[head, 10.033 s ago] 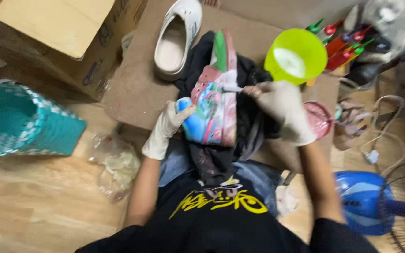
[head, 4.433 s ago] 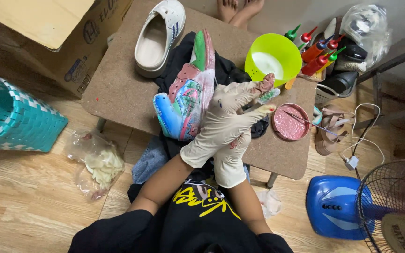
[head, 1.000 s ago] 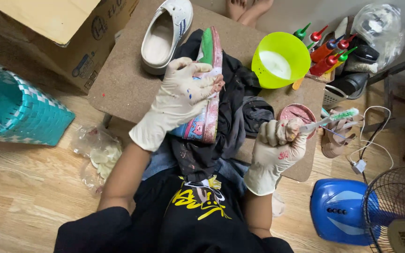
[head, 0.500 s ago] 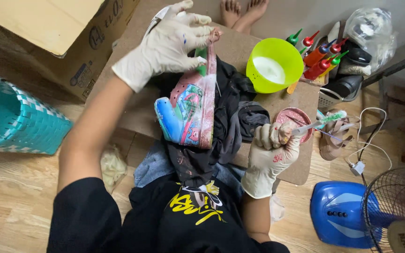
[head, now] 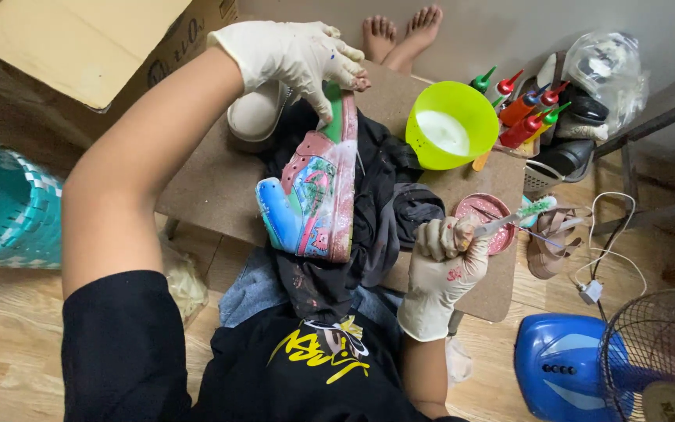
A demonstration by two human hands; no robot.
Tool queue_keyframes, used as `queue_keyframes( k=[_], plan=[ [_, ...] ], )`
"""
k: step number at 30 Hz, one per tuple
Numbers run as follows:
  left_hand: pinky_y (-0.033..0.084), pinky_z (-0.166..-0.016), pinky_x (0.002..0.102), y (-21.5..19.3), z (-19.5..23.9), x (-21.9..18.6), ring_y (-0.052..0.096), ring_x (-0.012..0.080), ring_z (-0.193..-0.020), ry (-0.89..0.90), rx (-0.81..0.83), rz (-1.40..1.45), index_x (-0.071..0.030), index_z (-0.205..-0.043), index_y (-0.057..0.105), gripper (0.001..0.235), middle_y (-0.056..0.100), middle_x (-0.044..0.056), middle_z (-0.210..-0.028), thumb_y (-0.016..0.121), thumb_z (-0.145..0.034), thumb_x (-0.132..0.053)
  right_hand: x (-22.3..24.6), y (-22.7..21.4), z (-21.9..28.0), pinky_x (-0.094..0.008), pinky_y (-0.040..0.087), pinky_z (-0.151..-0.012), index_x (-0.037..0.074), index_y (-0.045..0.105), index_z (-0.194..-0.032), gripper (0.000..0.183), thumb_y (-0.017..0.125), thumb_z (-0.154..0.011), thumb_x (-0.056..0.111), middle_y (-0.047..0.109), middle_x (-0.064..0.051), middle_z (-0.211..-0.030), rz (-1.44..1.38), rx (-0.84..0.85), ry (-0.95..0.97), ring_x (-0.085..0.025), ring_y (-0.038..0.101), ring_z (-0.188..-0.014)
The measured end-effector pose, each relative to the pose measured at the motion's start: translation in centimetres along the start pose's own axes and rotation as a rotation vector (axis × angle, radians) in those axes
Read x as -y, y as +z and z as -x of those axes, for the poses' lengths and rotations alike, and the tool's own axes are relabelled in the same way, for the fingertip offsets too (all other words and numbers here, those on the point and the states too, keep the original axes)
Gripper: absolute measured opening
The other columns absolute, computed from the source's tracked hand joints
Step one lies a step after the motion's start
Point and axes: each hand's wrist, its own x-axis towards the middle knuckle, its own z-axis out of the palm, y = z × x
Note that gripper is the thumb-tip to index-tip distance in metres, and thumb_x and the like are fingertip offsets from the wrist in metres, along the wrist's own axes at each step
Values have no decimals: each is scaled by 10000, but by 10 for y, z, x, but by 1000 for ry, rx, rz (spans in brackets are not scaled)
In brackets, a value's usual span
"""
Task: The person scrubs a colorful sneaker with a toothbrush and soapy water, focusing on the upper and sole. They repeatedly dip the brush into a yellow bowl of soapy water and scrub different sections of the shoe while sitting on the floor.
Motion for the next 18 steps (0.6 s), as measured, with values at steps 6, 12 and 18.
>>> queue_keyframes(
  k=[6,12,18],
  plan=[
    [278,-1212,433,14,-19,18,330,261,-1529,9,83,144,-273,-1491,554,833,469,16,-1589,788,-749,-573,-1,-3,-3,-271,246,-589,161,504,-858,325,492,-1117,356,353,68,-685,-26,-36,2,-78,281,-570],
    [284,-1174,443,-4,-39,12,332,233,-1477,-369,394,492,-321,-1570,374,1076,382,31,-1607,886,-643,-510,-7,4,-2,-264,241,-579,151,485,-866,337,524,-1099,391,349,62,-687,-37,-4,42,-80,281,-579],
    [302,-1159,399,-37,-85,76,432,198,-1402,-309,593,574,-254,-1516,431,913,479,-5,-1541,856,-725,-420,-9,8,-2,-260,236,-562,148,461,-851,347,509,-1115,368,352,60,-676,-33,-37,68,-81,280,-578]
  ],
)
